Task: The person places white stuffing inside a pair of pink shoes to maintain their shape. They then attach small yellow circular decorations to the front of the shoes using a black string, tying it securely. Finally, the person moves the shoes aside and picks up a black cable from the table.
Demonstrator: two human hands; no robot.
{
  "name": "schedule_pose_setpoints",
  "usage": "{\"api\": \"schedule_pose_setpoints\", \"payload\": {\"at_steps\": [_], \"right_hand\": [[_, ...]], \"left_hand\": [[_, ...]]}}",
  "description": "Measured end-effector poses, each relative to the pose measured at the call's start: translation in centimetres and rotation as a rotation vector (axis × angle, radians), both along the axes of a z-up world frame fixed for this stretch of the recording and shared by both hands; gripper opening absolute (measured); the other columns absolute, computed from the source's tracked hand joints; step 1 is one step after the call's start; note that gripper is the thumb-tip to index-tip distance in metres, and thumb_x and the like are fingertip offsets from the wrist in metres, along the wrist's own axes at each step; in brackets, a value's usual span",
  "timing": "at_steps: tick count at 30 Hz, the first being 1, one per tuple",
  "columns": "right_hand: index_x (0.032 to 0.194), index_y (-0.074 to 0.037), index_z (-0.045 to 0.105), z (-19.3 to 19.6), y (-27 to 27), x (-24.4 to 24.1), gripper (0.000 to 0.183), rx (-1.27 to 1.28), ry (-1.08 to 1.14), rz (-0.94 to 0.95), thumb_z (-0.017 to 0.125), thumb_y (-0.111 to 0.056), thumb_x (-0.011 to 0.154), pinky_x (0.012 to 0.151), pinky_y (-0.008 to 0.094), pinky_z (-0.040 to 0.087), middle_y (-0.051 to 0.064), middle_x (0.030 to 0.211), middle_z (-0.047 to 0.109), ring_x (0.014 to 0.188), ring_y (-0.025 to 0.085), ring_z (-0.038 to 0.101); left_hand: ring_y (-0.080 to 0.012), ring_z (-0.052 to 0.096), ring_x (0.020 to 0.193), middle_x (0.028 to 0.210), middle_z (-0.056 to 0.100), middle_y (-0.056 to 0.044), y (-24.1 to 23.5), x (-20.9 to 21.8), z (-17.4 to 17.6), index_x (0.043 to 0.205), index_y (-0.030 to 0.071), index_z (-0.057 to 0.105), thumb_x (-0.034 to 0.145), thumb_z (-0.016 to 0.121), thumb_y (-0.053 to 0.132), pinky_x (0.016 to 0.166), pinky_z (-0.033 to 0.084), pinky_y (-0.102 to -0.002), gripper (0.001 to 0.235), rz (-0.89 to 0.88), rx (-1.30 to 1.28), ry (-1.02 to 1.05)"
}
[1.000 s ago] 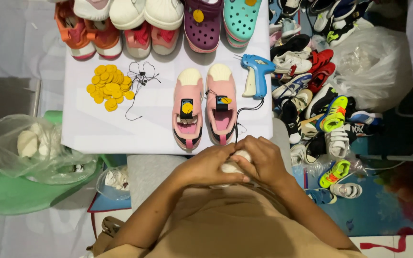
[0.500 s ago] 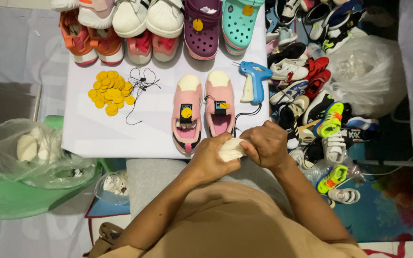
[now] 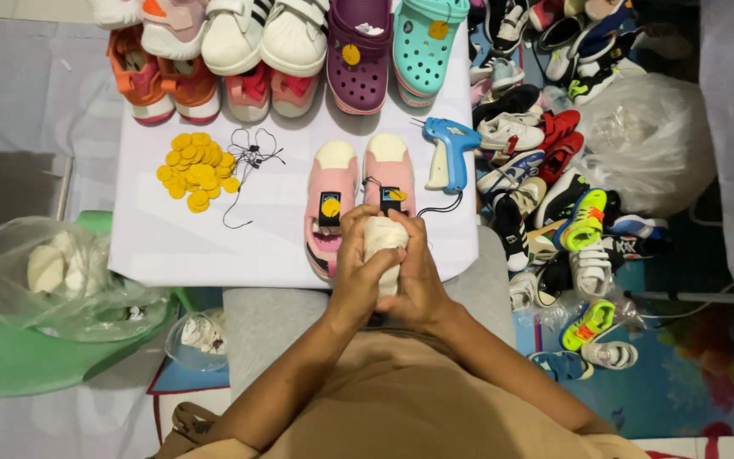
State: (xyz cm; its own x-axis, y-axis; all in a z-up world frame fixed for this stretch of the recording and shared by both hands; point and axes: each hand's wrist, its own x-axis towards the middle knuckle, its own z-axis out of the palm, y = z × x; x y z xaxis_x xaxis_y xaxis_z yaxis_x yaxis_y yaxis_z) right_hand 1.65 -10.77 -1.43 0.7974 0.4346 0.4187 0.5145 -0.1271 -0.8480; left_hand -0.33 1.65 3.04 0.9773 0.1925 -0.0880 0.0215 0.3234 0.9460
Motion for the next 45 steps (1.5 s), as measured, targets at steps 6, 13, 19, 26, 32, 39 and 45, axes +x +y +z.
{"api": "schedule_pose_setpoints", "payload": {"at_steps": [6, 13, 19, 26, 32, 39, 45], "right_hand": [[0.152, 0.015, 0.009, 5.0, -0.1, -1.3, 0.144, -0.156, 0.076, 0.108, 0.101, -0.041, 0.055, 0.117, 0.062, 0.025, 0.041, 0.147, 0.028, 0.139, 0.055, 0.031], [0.121, 0.001, 0.057, -2.7, -3.1, -2.0, 0.076, 0.015, 0.285, -0.076, 0.093, -0.008, 0.055, 0.081, 0.047, 0.059, 0.014, 0.102, 0.073, 0.091, 0.030, 0.074], [0.140, 0.000, 0.050, -1.0, -2.3, -4.7, 0.103, 0.077, 0.897, -0.375, 0.102, -0.014, 0.052, 0.099, 0.054, 0.052, 0.026, 0.115, 0.066, 0.108, 0.038, 0.067], [0.131, 0.008, 0.052, -0.6, -3.2, -5.8, 0.059, 0.768, 1.402, 0.864, 0.069, -0.004, 0.075, 0.073, 0.042, 0.062, 0.025, 0.103, 0.066, 0.087, 0.035, 0.070], [0.118, 0.002, 0.051, -4.7, -3.3, -6.4, 0.045, 0.629, 1.287, 0.492, 0.068, 0.014, 0.079, 0.063, 0.036, 0.058, 0.023, 0.101, 0.063, 0.081, 0.028, 0.065], [0.098, 0.003, 0.057, -2.2, -1.3, -5.5, 0.027, 0.565, 1.200, 0.300, 0.069, 0.015, 0.078, 0.049, 0.028, 0.047, 0.016, 0.082, 0.065, 0.057, 0.020, 0.058], [0.106, 0.000, 0.048, -3.1, -1.1, -5.7, 0.037, 0.551, 1.237, 0.272, 0.067, 0.017, 0.079, 0.043, 0.028, 0.046, 0.018, 0.080, 0.066, 0.053, 0.021, 0.059]], "left_hand": [[-0.0336, 0.042, 0.119, 0.138, 0.034, -0.020, 1.4, -0.1, 1.0, 0.123, -0.008, 0.053, 0.082, 0.070, 0.020, 0.104, 0.040, -0.049, 0.053, -0.078, 0.164, -0.006], [-0.0501, 0.032, 0.137, 0.143, 0.022, -0.026, 0.7, -0.6, 0.9, 0.127, -0.012, 0.039, 0.095, 0.064, 0.025, 0.118, 0.021, -0.060, 0.055, -0.317, 0.448, -0.177], [-0.0406, 0.054, 0.122, 0.120, 0.057, -0.013, 3.7, 1.5, 1.3, 0.094, 0.011, 0.050, 0.080, 0.082, 0.039, 0.110, 0.026, -0.061, 0.045, -0.315, 0.717, -0.266], [-0.0242, 0.054, 0.114, 0.127, 0.048, -0.013, 4.6, 1.9, 2.8, 0.137, -0.004, 0.057, 0.083, 0.075, 0.005, 0.108, 0.042, -0.033, 0.058, -1.071, -0.213, -0.312], [-0.0035, 0.048, 0.045, 0.062, 0.059, -0.001, 2.7, 1.3, 2.7, 0.127, -0.003, 0.067, 0.091, 0.057, 0.003, 0.049, 0.044, -0.017, 0.037, -0.810, -0.149, -0.024], [-0.0086, 0.044, 0.035, 0.041, 0.039, 0.004, 1.9, 1.2, 2.7, 0.123, 0.004, 0.067, 0.106, 0.039, 0.041, 0.050, 0.048, -0.024, 0.049, -0.572, 0.021, 0.071], [-0.0074, 0.043, 0.035, 0.041, 0.040, 0.005, 1.7, 0.9, 0.6, 0.120, 0.004, 0.067, 0.106, 0.040, 0.038, 0.044, 0.045, -0.023, 0.046, -0.494, 0.016, 0.108]]}}
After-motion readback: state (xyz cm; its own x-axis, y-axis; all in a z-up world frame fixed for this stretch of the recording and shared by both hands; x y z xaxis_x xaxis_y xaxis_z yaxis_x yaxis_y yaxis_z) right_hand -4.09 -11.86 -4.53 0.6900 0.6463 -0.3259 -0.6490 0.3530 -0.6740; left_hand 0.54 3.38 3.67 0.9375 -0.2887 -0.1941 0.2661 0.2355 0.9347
